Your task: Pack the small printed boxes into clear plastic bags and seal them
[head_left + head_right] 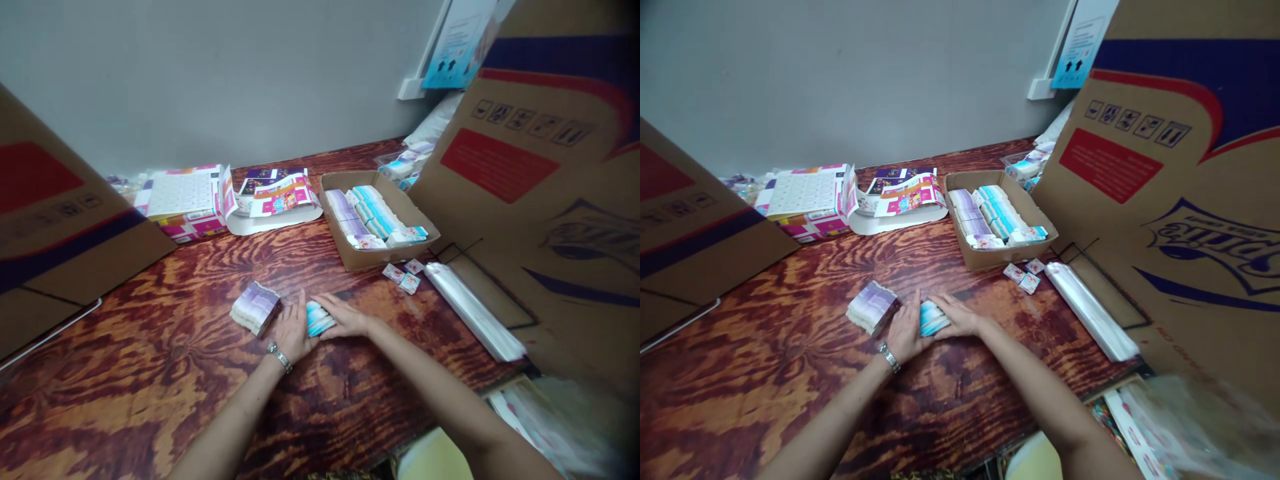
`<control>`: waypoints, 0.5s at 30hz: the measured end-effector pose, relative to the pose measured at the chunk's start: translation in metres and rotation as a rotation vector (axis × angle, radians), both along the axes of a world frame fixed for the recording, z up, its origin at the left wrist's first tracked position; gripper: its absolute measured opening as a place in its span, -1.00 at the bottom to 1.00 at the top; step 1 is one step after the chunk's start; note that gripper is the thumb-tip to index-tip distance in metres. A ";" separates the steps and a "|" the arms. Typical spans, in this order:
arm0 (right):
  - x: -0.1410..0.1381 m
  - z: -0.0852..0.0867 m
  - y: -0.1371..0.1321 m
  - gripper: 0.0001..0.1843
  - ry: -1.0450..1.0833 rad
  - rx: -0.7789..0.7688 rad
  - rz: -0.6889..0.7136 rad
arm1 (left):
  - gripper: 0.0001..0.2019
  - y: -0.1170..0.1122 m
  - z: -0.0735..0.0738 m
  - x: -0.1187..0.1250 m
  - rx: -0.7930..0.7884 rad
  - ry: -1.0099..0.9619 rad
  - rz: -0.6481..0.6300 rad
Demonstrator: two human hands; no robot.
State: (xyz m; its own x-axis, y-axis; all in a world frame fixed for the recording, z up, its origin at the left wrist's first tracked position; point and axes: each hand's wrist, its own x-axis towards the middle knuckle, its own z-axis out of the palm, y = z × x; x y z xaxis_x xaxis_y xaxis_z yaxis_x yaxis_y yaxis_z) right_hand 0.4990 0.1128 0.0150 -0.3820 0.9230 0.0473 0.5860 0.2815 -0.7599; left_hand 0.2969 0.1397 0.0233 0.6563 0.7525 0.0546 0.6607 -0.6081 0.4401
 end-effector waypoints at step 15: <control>-0.013 -0.019 -0.016 0.12 0.048 0.024 -0.184 | 0.02 -0.019 -0.019 -0.004 -0.180 -0.451 0.144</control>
State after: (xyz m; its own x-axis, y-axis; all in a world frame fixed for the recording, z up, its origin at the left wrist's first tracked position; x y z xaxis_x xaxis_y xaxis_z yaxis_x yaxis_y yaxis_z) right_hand 0.4864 0.0966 -0.0044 -0.2039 0.9753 0.0847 0.5921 0.1918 -0.7827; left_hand 0.2934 0.1205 0.0045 0.4863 0.8572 0.1693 0.4524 -0.4128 0.7905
